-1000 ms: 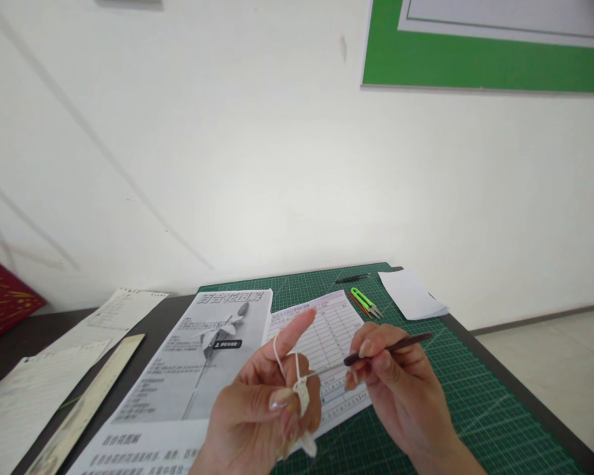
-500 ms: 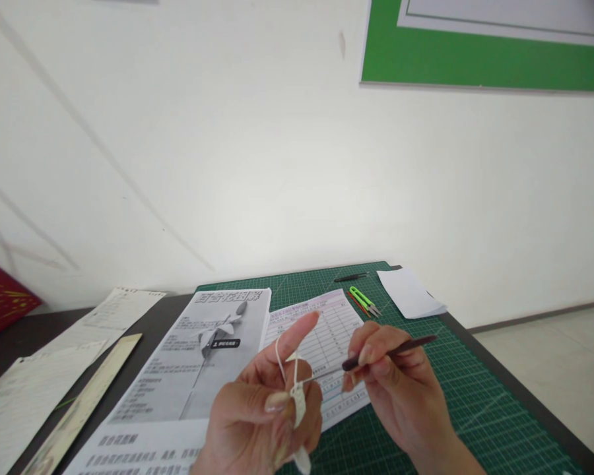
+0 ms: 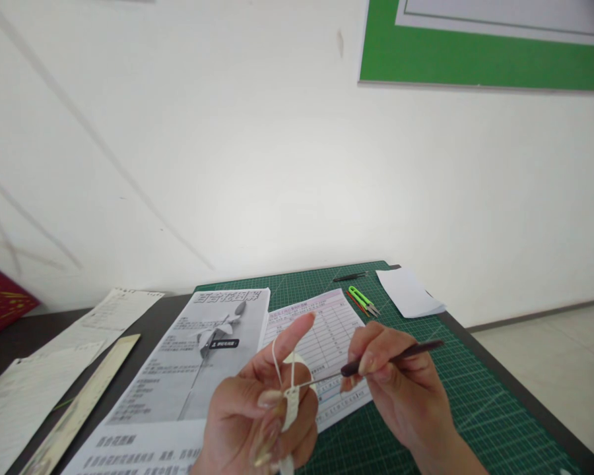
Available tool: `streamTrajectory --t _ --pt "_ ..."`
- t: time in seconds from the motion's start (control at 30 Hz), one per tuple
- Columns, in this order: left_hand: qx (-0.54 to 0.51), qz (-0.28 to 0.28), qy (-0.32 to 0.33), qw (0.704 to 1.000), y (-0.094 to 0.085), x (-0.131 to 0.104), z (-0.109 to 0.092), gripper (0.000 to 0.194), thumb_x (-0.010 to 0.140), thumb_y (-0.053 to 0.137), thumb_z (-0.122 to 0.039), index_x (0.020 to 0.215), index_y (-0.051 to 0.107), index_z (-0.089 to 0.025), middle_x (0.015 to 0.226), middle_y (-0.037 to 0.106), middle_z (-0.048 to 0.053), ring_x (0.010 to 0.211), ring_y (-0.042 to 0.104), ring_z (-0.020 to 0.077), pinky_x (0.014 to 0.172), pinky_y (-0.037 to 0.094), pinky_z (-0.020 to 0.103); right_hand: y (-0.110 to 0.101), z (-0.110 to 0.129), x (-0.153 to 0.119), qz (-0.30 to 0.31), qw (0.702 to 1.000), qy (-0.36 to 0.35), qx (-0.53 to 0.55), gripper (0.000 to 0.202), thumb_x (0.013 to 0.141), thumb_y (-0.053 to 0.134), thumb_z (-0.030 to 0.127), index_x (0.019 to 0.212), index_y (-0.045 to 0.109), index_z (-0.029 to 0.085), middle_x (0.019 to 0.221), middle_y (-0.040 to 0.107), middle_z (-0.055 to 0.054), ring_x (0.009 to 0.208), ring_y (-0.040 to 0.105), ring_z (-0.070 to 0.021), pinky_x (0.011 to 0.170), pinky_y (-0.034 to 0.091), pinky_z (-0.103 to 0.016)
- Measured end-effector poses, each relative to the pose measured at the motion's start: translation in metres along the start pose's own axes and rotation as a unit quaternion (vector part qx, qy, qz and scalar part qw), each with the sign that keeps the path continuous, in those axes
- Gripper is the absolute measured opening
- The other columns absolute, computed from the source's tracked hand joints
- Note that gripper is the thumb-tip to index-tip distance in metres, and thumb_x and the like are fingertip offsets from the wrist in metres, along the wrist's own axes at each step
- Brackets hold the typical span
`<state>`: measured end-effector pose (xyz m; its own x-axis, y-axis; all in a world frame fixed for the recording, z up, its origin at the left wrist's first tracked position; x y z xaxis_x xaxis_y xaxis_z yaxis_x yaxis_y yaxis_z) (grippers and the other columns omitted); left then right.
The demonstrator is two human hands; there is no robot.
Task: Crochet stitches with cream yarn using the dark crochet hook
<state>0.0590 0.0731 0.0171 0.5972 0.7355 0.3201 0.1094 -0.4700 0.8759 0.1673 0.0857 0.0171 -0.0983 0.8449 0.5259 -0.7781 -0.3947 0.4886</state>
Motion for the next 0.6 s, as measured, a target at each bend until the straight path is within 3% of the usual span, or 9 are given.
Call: streamTrajectory --t 0.27,0.6 --pt "0.001 0.02 0.0 1.0 0.0021 -0.0003 -0.0004 0.056 0.072 0.048 -0.01 0.126 0.059 -0.014 0.046 0.031 -0.006 0.035 0.024 0.0079 0.038 0.03 0.02 -0.001 0.0032 -0.0009 0.006 1.0 -0.001 -0.023 0.008 0.085 0.064 0.024 0.084 0.073 0.023 0.077 0.063 -0.001 0.065 0.063 -0.0132 0.061 0.053 -0.028" --pt "0.068 -0.025 0.001 0.997 -0.004 0.0 -0.0013 0.051 0.069 0.06 -0.014 0.118 0.066 -0.025 0.051 0.032 -0.006 0.037 0.027 0.0061 0.04 0.033 0.018 -0.0042 -0.0002 0.0035 -0.03 0.998 0.04 0.048 0.006 0.079 0.071 0.025 0.077 0.073 0.019 0.073 0.066 0.0 0.059 0.067 -0.0101 0.056 0.056 -0.02"
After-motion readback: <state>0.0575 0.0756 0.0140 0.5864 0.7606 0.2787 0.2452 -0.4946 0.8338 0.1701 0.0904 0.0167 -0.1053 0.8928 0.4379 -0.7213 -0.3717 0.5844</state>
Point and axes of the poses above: each hand's wrist, its own x-axis towards the middle knuckle, its own y-axis out of the palm, z = x × y, the point moved 8 cm from there along x, towards the middle knuckle
